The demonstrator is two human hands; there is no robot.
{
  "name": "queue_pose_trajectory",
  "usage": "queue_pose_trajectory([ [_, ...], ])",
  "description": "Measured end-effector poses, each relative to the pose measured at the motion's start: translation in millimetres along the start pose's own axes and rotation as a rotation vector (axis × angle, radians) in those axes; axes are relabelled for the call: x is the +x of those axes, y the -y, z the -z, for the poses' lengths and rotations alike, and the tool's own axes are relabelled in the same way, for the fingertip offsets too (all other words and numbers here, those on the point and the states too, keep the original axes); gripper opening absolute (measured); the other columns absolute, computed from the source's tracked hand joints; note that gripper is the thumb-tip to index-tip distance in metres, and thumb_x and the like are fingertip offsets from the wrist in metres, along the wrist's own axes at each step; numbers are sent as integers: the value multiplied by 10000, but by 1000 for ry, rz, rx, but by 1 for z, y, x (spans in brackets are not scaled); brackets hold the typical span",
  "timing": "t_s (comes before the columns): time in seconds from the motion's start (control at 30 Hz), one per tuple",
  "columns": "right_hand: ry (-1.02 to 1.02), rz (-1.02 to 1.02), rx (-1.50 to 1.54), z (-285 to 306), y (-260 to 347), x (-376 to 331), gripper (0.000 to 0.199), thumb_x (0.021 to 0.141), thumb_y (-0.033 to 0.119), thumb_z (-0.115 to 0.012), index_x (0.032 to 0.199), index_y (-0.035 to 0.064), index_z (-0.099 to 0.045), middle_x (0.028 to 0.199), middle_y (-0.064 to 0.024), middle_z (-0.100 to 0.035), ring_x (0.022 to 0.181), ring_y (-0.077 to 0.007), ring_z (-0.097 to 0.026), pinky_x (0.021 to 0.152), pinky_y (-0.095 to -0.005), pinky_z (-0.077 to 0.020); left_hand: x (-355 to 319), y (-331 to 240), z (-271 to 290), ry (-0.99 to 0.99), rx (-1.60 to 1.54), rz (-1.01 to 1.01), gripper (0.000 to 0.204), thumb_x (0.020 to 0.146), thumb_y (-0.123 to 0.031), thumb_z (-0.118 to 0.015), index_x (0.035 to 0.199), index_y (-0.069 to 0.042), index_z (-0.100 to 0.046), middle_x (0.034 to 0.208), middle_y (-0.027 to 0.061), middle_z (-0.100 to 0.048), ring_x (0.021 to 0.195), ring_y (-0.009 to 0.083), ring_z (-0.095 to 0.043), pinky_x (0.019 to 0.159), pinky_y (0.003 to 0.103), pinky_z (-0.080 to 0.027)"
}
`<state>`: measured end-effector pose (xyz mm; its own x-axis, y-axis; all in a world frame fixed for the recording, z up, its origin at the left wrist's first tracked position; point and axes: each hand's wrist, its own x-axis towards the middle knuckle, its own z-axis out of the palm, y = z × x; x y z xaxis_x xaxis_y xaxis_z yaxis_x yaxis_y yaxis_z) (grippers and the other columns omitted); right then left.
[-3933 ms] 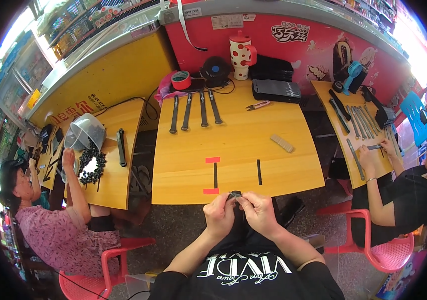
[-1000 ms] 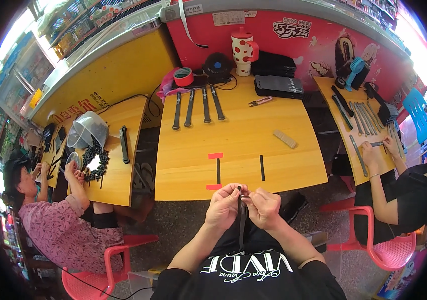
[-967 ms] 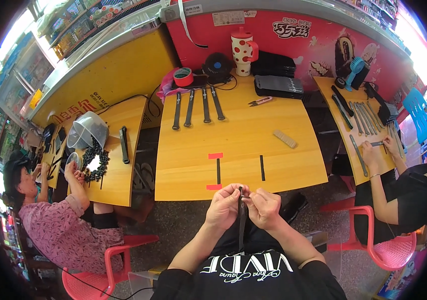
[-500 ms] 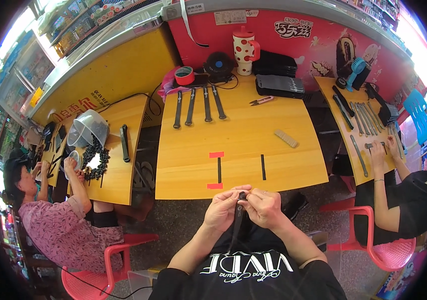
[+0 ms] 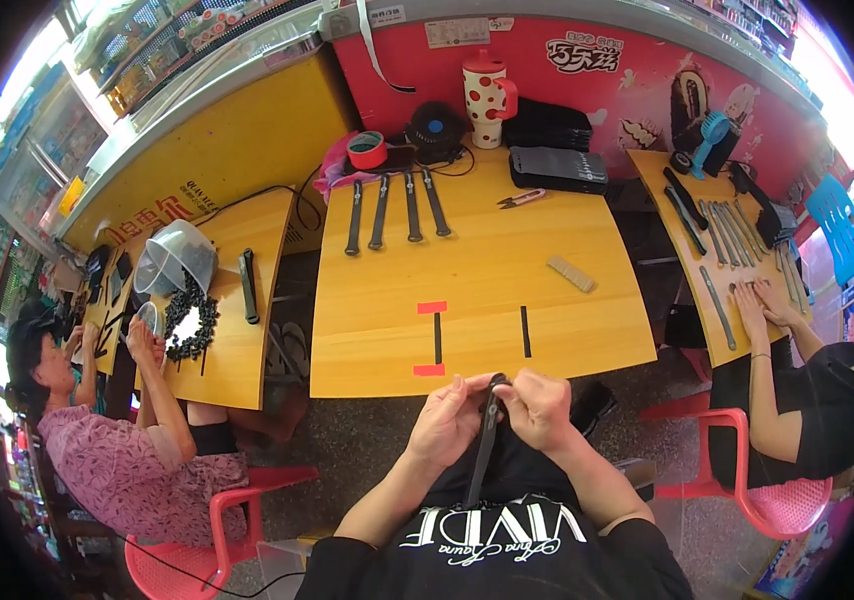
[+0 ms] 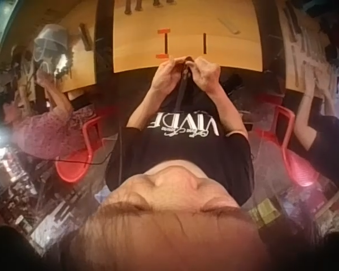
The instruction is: Assembling plastic components onto black textile straps at a workbench.
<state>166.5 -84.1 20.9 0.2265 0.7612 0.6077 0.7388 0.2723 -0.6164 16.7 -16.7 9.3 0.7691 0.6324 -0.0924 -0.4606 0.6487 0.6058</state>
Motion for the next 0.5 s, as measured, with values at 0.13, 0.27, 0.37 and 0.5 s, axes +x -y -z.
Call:
queue_pose_trajectory([
  [0.13, 36, -45, -42, 0, 4, 0, 236, 838, 139, -703, 674, 47, -562, 594, -95, -524, 500, -282, -554, 431, -360, -397, 2, 4, 11, 25, -45, 111, 291, 1006, -190, -518, 1173, 27, -616, 1054, 78, -663, 889, 146, -633, 819, 278, -515],
  [0.27, 42, -89, -18, -2, 6, -2, 230, 854, 157, -693, 689, 49, -576, 600, -97, -529, 506, -282, -562, 434, -357, -399, 5, 5, 16, -16, -45, 166, 264, 989, -161, -545, 1160, 23, -626, 988, 63, -677, 841, 128, -638, 801, 278, -524],
  [0.37, 30, -112, -1, -5, 7, -5, 229, 861, 167, -688, 697, 49, -582, 601, -96, -531, 507, -280, -565, 436, -357, -400, 5, 7, 16, -34, -83, 171, 242, 979, -141, -556, 1133, 27, -638, 972, 66, -679, 820, 132, -640, 792, 279, -528],
  [0.5, 20, -48, -34, -7, 7, -6, 242, 850, 183, -694, 685, 57, -571, 615, -84, -541, 497, -259, -563, 431, -343, -401, 6, 8, 20, 25, -259, 202, 229, 973, -129, -560, 1111, 34, -641, 975, 74, -679, 823, 141, -646, 788, 280, -532],
])
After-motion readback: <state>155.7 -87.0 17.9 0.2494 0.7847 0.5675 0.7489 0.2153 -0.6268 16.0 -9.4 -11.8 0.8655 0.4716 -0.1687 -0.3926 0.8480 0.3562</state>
